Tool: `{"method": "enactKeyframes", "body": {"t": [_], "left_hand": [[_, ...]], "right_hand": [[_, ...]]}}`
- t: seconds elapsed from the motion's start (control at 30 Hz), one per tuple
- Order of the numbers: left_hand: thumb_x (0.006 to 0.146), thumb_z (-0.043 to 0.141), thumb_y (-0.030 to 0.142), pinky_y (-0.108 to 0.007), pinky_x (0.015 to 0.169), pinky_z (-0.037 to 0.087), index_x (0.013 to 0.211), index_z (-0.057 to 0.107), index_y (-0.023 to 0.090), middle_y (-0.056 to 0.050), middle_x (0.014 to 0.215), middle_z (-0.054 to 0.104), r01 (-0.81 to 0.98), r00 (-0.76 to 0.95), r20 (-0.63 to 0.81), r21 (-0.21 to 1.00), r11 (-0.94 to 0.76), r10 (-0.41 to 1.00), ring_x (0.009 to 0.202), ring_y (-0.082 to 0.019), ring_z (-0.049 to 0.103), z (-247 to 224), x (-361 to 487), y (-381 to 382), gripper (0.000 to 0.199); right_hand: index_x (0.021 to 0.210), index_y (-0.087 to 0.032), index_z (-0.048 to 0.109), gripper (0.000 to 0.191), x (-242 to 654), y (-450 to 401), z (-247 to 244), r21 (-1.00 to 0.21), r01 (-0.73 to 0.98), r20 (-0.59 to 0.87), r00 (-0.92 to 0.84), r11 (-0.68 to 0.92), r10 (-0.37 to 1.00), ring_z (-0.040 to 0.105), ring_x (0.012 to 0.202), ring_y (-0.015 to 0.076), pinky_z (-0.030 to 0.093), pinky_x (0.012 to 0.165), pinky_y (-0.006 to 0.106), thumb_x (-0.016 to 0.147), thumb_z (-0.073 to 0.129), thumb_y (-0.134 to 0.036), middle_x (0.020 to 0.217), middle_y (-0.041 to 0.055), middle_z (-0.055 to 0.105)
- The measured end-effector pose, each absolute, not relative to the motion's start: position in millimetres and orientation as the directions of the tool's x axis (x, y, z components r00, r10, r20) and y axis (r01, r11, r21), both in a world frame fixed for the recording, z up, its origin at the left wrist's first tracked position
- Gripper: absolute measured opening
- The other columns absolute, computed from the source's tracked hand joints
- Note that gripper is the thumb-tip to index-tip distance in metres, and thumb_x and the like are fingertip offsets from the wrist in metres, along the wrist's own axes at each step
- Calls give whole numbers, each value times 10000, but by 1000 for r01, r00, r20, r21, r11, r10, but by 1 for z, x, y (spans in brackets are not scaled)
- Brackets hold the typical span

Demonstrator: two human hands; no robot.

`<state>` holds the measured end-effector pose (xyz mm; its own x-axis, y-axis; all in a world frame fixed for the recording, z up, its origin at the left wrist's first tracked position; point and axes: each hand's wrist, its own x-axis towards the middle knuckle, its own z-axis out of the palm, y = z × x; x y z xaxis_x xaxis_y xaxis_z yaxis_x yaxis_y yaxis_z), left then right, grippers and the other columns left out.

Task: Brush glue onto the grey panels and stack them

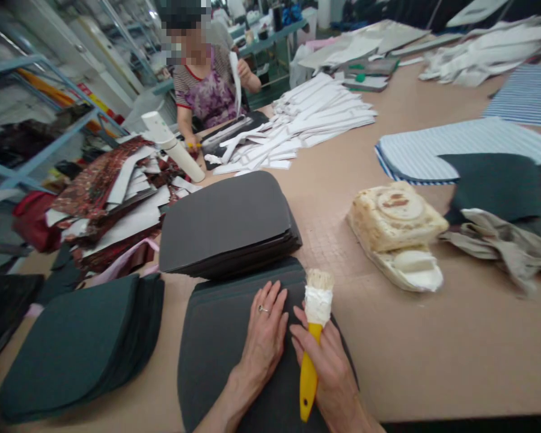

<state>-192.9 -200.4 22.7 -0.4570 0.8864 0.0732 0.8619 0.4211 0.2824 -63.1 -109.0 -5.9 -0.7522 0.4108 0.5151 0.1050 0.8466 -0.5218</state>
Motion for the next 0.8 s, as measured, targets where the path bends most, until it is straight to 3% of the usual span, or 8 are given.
{"method": "enactKeyframes", "body": {"t": [0.1, 0.27, 0.5, 0.8], "left_hand": [[893, 342, 150, -468, 1090, 347, 1358, 338, 119, -105, 1454, 352, 818, -492, -11, 336, 466, 871, 1374, -238, 237, 30, -191, -207, 466], [915, 372, 351, -458, 1112, 312, 1393, 279, 121, -116, 1491, 262, 755, -562, -80, 356, 550, 823, 1385, -257, 185, 37, -194, -243, 539], [895, 383, 469, -453, 1109, 316, 1388, 298, 143, -120, 1487, 267, 723, -635, -52, 312, 617, 771, 1385, -254, 183, 36, -209, -281, 597], [870, 453, 425, -491, 1061, 364, 1377, 302, 68, -203, 1452, 304, 638, -747, 11, 289, 713, 664, 1359, -315, 246, 25, -227, -321, 638]], "right_hand": [[1104, -160, 551, 230, -74, -110, -10, -506, 103, 488, -785, 857, 382, 526, 1160, 269, 458, 912, 436, 877, 511, -153, 1205, 151, 586], [1107, -135, 540, 231, -74, -111, -21, -384, 102, 494, -817, 918, 297, 518, 1158, 302, 427, 920, 468, 899, 499, -228, 1214, 170, 572], [1107, -157, 538, 252, -68, -108, -23, -307, 109, 469, -847, 945, 250, 524, 1158, 290, 417, 948, 453, 890, 500, -279, 1216, 130, 582], [1087, -191, 542, 252, -66, -105, -33, -255, 131, 481, -842, 958, 244, 567, 1105, 283, 437, 927, 445, 861, 516, -301, 1196, 107, 601]]}}
